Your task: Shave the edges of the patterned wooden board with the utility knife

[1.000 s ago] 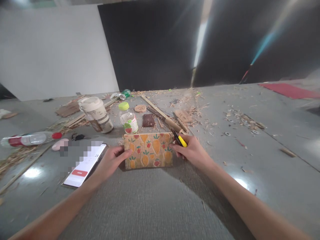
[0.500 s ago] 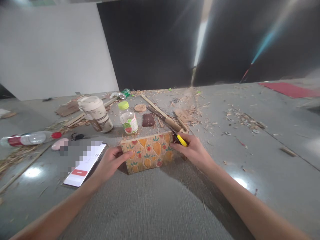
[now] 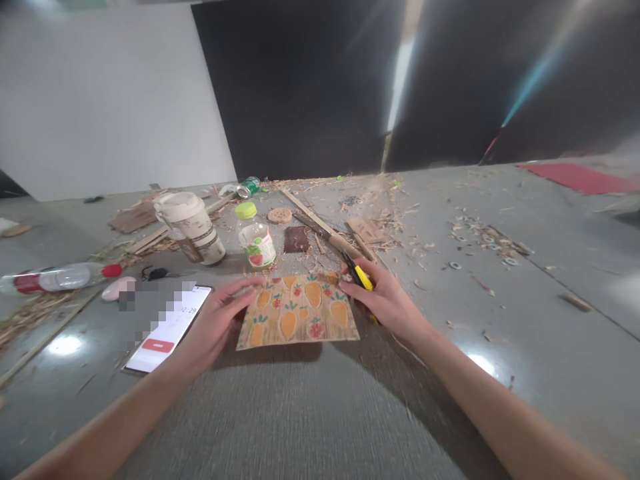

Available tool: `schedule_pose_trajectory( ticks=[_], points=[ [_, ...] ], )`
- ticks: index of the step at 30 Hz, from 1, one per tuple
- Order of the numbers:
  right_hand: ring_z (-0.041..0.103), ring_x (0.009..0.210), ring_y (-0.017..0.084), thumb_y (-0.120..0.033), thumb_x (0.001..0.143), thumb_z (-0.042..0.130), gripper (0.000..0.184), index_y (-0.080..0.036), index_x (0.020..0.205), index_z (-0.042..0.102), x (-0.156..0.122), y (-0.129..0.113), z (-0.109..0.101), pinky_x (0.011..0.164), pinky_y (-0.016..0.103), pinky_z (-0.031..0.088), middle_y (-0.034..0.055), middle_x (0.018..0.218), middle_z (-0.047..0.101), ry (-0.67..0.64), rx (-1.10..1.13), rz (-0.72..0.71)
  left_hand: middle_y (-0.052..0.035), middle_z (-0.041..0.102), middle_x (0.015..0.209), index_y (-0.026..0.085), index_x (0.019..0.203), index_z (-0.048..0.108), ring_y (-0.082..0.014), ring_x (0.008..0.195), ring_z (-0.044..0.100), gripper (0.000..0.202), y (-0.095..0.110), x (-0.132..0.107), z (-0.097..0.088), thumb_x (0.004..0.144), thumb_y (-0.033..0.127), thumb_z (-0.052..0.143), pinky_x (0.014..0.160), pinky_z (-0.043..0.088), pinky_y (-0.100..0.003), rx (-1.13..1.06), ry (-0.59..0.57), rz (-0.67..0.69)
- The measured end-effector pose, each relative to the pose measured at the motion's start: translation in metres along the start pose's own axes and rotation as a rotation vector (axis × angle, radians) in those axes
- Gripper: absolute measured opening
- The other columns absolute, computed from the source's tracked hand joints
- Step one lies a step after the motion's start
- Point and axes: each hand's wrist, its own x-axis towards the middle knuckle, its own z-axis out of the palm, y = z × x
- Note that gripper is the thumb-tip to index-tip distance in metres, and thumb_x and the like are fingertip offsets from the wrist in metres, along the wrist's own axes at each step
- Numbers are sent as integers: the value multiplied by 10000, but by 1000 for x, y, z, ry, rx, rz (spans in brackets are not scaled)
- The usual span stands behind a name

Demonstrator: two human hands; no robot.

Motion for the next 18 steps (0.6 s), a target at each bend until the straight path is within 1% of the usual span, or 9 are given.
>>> schedule_pose_trajectory(
  ticks=[2,3,6,9,11,13,15,17,18],
  points=[
    [402,509,91,-533,874,696,379,-232,1097,642,-1,-3,0,442,227,292,-62,632,448,-43,58,53,-95,727,1070,168,1091,752,-239,951,685,345,-2,0,0,839,403,755,717,558,-289,-87,14,-58],
    [395,509,90,-529,869,700,382,-228,1097,646,-2,-4,0,443,226,279,-64,623,439,-54,95,85,-98,727,1090,162,1046,767,-239,980,679,319,-3,1,-1,831,397,757,722,554,-277,-118,28,-65],
    [363,495,82,-489,840,721,397,-210,1116,656,-2,-5,0,442,228,238,-75,602,404,-45,207,134,-103,723,1149,158,1018,782,-224,999,673,289,-7,4,-4,815,357,728,710,538,-243,-167,51,-47],
    [340,481,75,-404,811,742,373,-211,1122,669,0,-4,-1,444,230,221,-81,588,400,-34,232,148,-110,731,1130,148,1039,777,-215,950,686,312,-8,5,-6,769,278,690,691,532,-238,-181,32,-58],
    [373,492,79,-362,793,755,363,-212,1116,683,1,-2,-2,450,233,231,-64,608,471,-15,207,157,-109,738,1102,147,1082,766,-206,904,693,356,-6,4,-7,755,260,681,682,531,-240,-190,8,-68],
    [430,519,92,-359,788,760,344,-198,1086,698,3,-1,-3,458,241,250,-21,668,581,-22,208,162,-110,751,1036,148,1114,754,-189,811,696,371,-5,3,-8,780,297,691,659,525,-244,-192,-27,-71],
    [456,528,98,-387,800,754,302,-171,1005,707,4,1,-5,460,252,260,33,742,669,-51,240,148,-116,761,934,137,1036,759,-171,703,683,310,-4,2,-8,802,333,705,630,510,-243,-186,-53,-72],
    [473,519,101,-420,810,751,305,-162,961,694,5,2,-5,457,258,271,71,789,720,-49,275,132,-127,756,837,119,882,750,-164,648,670,245,-3,1,-7,817,352,709,618,496,-240,-150,-58,-68],
    [486,515,105,-439,811,751,321,-164,963,685,5,3,-5,456,259,283,80,795,733,-32,281,133,-132,747,796,113,802,736,-160,630,661,258,-2,1,-6,827,368,706,608,488,-237,-115,-59,-68]
  ],
)
